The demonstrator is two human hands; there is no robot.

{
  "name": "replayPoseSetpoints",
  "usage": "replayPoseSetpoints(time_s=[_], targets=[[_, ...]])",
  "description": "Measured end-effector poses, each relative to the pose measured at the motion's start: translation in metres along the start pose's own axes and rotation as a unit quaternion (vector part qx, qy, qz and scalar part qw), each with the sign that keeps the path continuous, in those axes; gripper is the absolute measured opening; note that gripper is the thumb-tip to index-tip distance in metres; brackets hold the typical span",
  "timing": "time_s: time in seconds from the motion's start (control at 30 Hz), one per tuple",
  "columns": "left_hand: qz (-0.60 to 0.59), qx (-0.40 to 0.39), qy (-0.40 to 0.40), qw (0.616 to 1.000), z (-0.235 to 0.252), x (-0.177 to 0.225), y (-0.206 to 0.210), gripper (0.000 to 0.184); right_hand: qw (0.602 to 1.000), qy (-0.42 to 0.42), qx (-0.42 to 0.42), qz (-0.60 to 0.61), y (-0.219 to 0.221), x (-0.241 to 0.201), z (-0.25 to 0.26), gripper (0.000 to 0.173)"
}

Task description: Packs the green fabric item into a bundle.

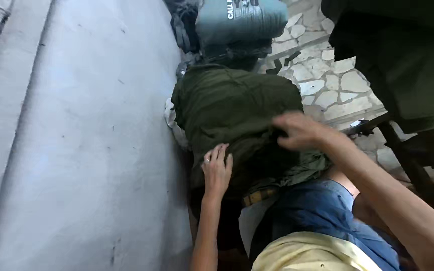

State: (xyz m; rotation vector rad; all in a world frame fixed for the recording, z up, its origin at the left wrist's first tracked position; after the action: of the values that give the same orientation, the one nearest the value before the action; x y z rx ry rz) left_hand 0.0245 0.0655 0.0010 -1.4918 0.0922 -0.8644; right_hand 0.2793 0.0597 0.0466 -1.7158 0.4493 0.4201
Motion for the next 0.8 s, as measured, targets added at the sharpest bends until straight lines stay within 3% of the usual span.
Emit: replayPoseSetpoints(time_s=[0.07,0.17,0.37,0.43,0.53,0.57,0.63,0.7,0.73,0.8], targets=[[0.016,0.031,0.048,0.998,-0.021,-0.005,0.008,0.048,0.999,0.019,-0.037,-0.006,0.029,0.009,-0.028,0.031],[-0.044,0.067,0.066,0.995,-0.032,-0.003,-0.004,0.053,0.997,-0.013,0.053,0.052,0.032,0.023,-0.059,0.019],[-0.072,0.161,0.145,0.974,0.028,0.06,-0.043,0.032,0.999,-0.031,-0.029,0.031,-0.02,0.02,-0.028,0.007],[-0.129,0.094,0.192,0.968,0.056,0.088,-0.024,0.035,0.996,0.008,-0.092,0.014,-0.029,0.02,-0.014,0.006],[-0.171,-0.106,0.208,0.957,0.094,0.104,0.02,0.059,0.99,0.024,-0.136,0.01,-0.036,0.02,0.003,0.005],[-0.181,-0.115,0.209,0.954,0.105,0.103,0.025,0.051,0.993,0.012,-0.115,0.017,-0.045,0.015,0.007,0.006],[-0.238,-0.053,0.166,0.955,0.129,0.093,0.013,0.029,0.999,-0.007,0.023,0.021,-0.072,0.006,0.018,0.01],[-0.363,0.037,0.003,0.931,0.151,0.066,-0.003,0.034,0.983,0.021,0.179,0.015,-0.094,-0.002,0.024,0.018],[-0.421,0.075,-0.081,0.901,0.157,0.054,-0.007,0.04,0.975,0.031,0.222,0.015,-0.096,-0.006,0.022,0.023],[-0.47,0.093,-0.165,0.862,0.158,0.039,-0.009,0.047,0.982,0.032,0.186,0.002,-0.071,-0.014,0.008,0.035]])
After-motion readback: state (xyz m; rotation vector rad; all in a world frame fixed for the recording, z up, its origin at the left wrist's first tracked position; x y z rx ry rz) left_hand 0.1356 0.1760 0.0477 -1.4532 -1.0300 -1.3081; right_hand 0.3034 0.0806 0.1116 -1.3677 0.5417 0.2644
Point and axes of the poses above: each hand's wrist, its own z-axis towards the middle knuckle, its own y-axis out of the palm, x = y × z, the point moved 7 cm from there along z, towards the middle knuckle, and after that the axes turned 15 degrees about y, right-handed, at the moved point
